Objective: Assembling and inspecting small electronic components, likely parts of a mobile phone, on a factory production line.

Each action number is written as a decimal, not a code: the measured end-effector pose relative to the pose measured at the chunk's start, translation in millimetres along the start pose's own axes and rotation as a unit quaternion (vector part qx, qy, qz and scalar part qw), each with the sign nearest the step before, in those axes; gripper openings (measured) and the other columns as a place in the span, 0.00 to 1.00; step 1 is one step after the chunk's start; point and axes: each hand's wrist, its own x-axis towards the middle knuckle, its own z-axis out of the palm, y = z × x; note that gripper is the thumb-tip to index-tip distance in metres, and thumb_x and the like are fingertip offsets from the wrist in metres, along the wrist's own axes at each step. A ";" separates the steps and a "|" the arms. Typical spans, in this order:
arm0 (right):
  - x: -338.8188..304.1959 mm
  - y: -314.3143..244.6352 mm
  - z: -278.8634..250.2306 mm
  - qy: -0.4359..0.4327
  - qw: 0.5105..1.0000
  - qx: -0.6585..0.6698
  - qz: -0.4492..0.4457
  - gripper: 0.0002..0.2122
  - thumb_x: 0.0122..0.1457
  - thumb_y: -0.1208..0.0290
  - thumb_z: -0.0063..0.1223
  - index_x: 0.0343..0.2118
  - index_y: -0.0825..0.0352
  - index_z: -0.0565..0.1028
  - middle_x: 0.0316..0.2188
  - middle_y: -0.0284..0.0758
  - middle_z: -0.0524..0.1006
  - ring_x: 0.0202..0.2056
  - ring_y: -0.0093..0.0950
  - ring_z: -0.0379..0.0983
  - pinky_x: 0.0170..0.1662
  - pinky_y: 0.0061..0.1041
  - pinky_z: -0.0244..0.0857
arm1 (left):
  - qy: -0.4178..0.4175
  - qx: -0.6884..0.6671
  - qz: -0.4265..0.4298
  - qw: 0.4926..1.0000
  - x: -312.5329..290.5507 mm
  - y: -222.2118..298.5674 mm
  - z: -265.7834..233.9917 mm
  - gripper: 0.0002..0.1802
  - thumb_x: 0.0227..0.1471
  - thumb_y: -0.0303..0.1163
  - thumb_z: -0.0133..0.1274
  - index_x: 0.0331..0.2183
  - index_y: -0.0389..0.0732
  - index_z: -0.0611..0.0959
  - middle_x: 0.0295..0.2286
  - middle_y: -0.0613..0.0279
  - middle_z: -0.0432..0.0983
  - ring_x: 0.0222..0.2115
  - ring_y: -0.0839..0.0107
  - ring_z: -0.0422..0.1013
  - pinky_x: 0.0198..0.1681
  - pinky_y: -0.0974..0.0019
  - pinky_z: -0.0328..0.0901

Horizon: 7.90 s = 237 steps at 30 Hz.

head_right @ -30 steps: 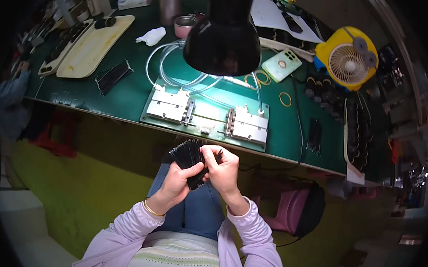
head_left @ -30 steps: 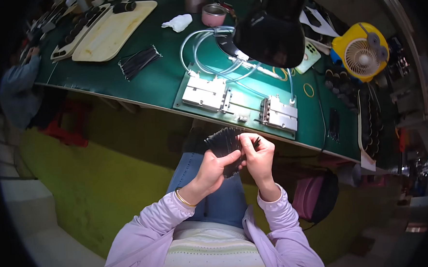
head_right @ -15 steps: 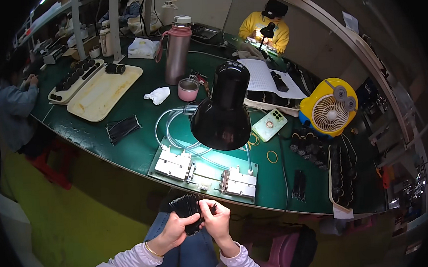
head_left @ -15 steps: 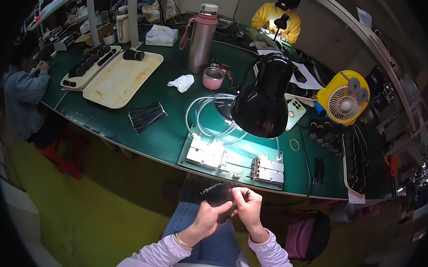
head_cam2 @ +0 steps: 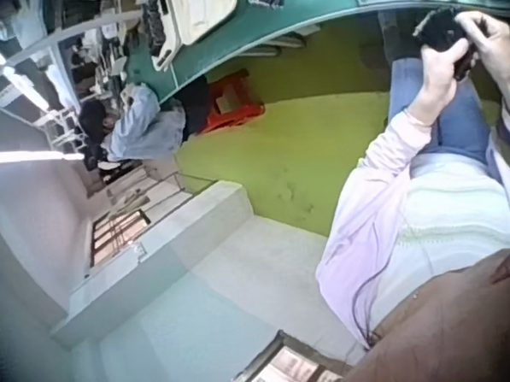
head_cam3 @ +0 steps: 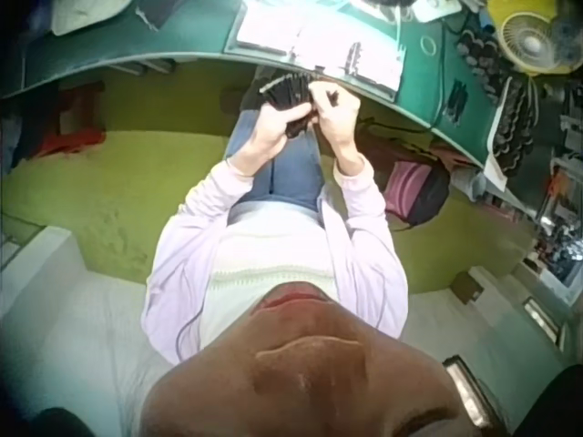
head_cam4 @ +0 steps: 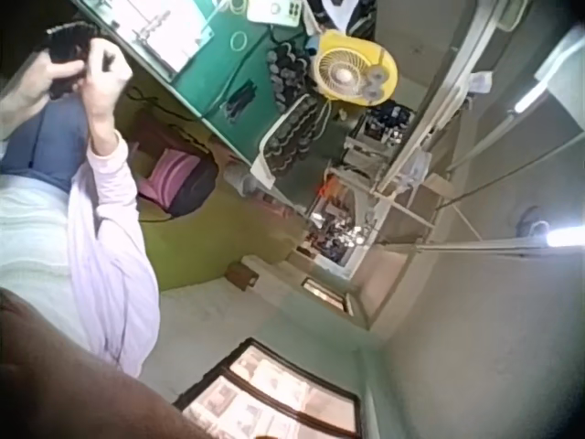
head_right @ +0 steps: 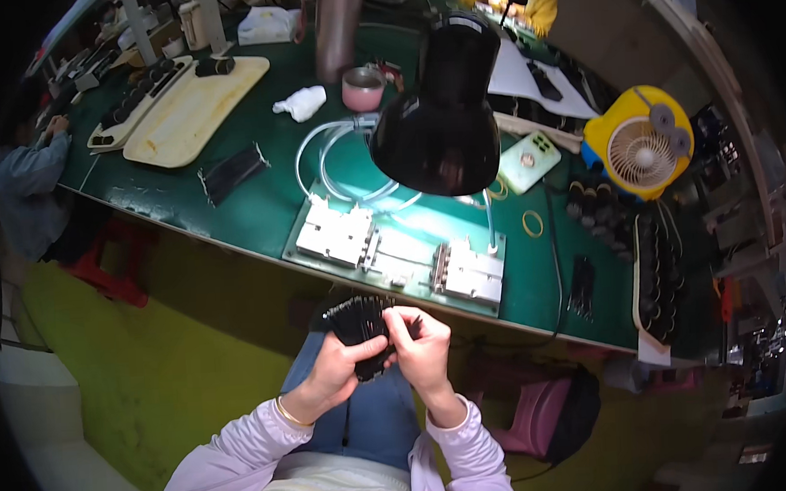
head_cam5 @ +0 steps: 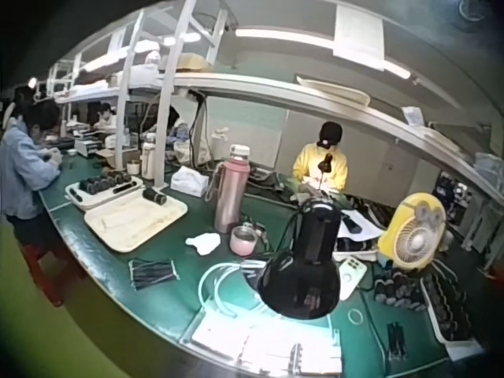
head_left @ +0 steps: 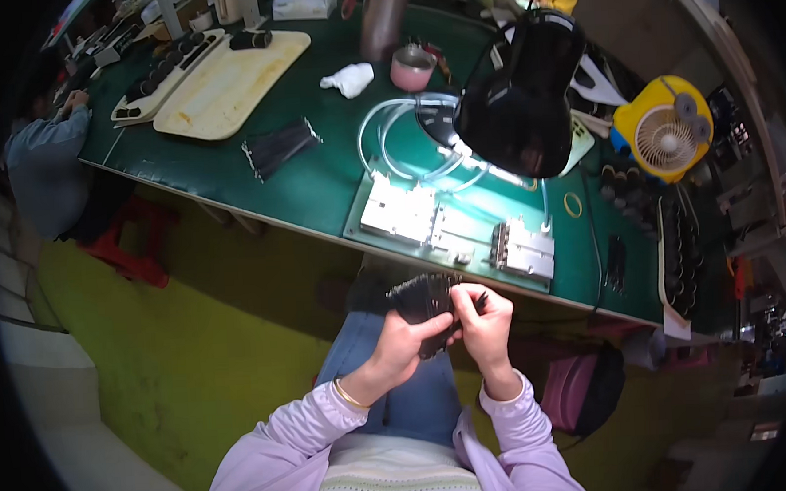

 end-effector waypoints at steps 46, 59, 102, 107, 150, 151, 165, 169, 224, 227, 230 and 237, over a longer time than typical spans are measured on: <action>18.9 -2.4 4.8 0.032 0.999 0.008 -0.003 0.08 0.53 0.73 0.46 0.24 0.71 0.74 0.10 0.25 0.65 0.10 0.11 0.56 0.10 0.11 0.48 | -0.001 0.013 0.074 0.997 15.5 -6.1 8.2 0.07 0.46 0.21 0.47 0.32 0.36 0.72 0.25 0.66 0.69 0.24 0.78 0.66 0.25 0.74 0.64; 21.7 -4.7 2.9 0.029 0.999 0.035 0.016 0.09 0.53 0.73 0.46 0.22 0.72 0.73 0.09 0.25 0.64 0.09 0.11 0.55 0.10 0.12 0.47 | -0.031 -0.002 0.077 0.997 18.2 -6.5 7.4 0.09 0.45 0.19 0.48 0.33 0.35 0.73 0.26 0.66 0.70 0.25 0.78 0.67 0.27 0.74 0.64; 23.6 -3.3 4.0 0.032 0.999 0.001 -0.007 0.11 0.53 0.71 0.47 0.19 0.73 0.73 0.08 0.27 0.67 0.08 0.12 0.58 0.09 0.12 0.50 | 0.007 -0.005 0.037 0.999 18.5 -2.5 6.8 0.11 0.43 0.20 0.51 0.34 0.37 0.74 0.27 0.66 0.71 0.25 0.79 0.68 0.25 0.75 0.65; 24.1 -0.6 2.5 0.041 0.999 -0.009 -0.008 0.11 0.53 0.71 0.48 0.20 0.72 0.73 0.09 0.27 0.67 0.09 0.11 0.58 0.09 0.12 0.50 | 0.001 -0.013 0.031 0.999 18.8 -2.3 7.1 0.11 0.43 0.20 0.51 0.34 0.37 0.74 0.27 0.66 0.71 0.26 0.78 0.68 0.27 0.74 0.65; 13.5 -3.5 8.8 0.030 0.997 -0.008 -0.072 0.08 0.52 0.73 0.49 0.22 0.72 0.73 0.14 0.28 0.71 0.11 0.11 0.60 0.10 0.12 0.51 | 0.016 -0.016 0.023 0.999 10.6 0.5 6.1 0.07 0.41 0.19 0.52 0.28 0.37 0.75 0.25 0.67 0.71 0.25 0.79 0.68 0.28 0.75 0.64; 13.2 -3.4 9.3 0.031 0.997 -0.012 -0.075 0.08 0.52 0.72 0.49 0.23 0.72 0.73 0.14 0.28 0.71 0.11 0.12 0.60 0.10 0.12 0.51 | 0.020 -0.013 0.030 0.999 11.1 -2.3 4.4 0.07 0.41 0.19 0.52 0.28 0.37 0.75 0.24 0.67 0.71 0.25 0.79 0.68 0.28 0.76 0.64; 20.1 2.6 8.7 0.079 0.996 0.005 -0.047 0.09 0.52 0.73 0.47 0.21 0.73 0.74 0.12 0.28 0.70 0.10 0.13 0.60 0.09 0.13 0.50 | 0.040 0.000 0.053 0.998 18.8 -8.4 5.3 0.08 0.40 0.17 0.52 0.29 0.36 0.75 0.25 0.67 0.71 0.25 0.79 0.67 0.28 0.76 0.64; 21.5 4.8 8.6 0.080 0.996 0.017 -0.022 0.08 0.51 0.76 0.46 0.19 0.74 0.72 0.14 0.27 0.68 0.16 0.13 0.60 0.18 0.13 0.56 | 0.052 0.022 0.054 0.997 20.4 -5.6 10.3 0.05 0.42 0.20 0.51 0.26 0.37 0.73 0.21 0.66 0.69 0.20 0.77 0.66 0.22 0.74 0.62; 29.4 -16.9 23.7 0.056 0.998 0.001 0.007 0.12 0.52 0.70 0.49 0.16 0.71 0.70 0.13 0.28 0.69 0.14 0.13 0.61 0.13 0.13 0.52 | 0.049 0.011 0.066 0.997 15.8 11.7 14.2 0.04 0.42 0.22 0.52 0.25 0.38 0.74 0.23 0.66 0.70 0.21 0.77 0.66 0.22 0.75 0.63; 16.9 -11.4 10.7 0.035 0.997 -0.066 -0.006 0.12 0.53 0.71 0.47 0.15 0.70 0.67 0.14 0.28 0.67 0.16 0.14 0.60 0.20 0.13 0.56 | 0.011 0.050 0.062 0.997 7.3 -8.4 7.7 0.08 0.43 0.26 0.53 0.30 0.39 0.74 0.24 0.68 0.70 0.21 0.80 0.66 0.21 0.76 0.63; -1.4 -3.2 4.6 0.056 0.995 -0.048 -0.060 0.09 0.52 0.75 0.47 0.18 0.73 0.70 0.15 0.29 0.69 0.17 0.15 0.63 0.20 0.13 0.56 | -0.018 0.030 0.045 0.998 -2.4 -28.2 4.5 0.11 0.46 0.29 0.52 0.34 0.39 0.73 0.23 0.67 0.69 0.21 0.79 0.66 0.23 0.75 0.63; -30.0 2.5 3.2 -0.018 0.996 -0.078 -0.044 0.08 0.51 0.77 0.47 0.17 0.72 0.71 0.14 0.27 0.69 0.16 0.13 0.59 0.19 0.13 0.50 | -0.029 0.045 0.037 0.998 -34.4 -32.9 -4.1 0.10 0.47 0.31 0.50 0.33 0.36 0.72 0.23 0.64 0.70 0.21 0.77 0.67 0.24 0.74 0.64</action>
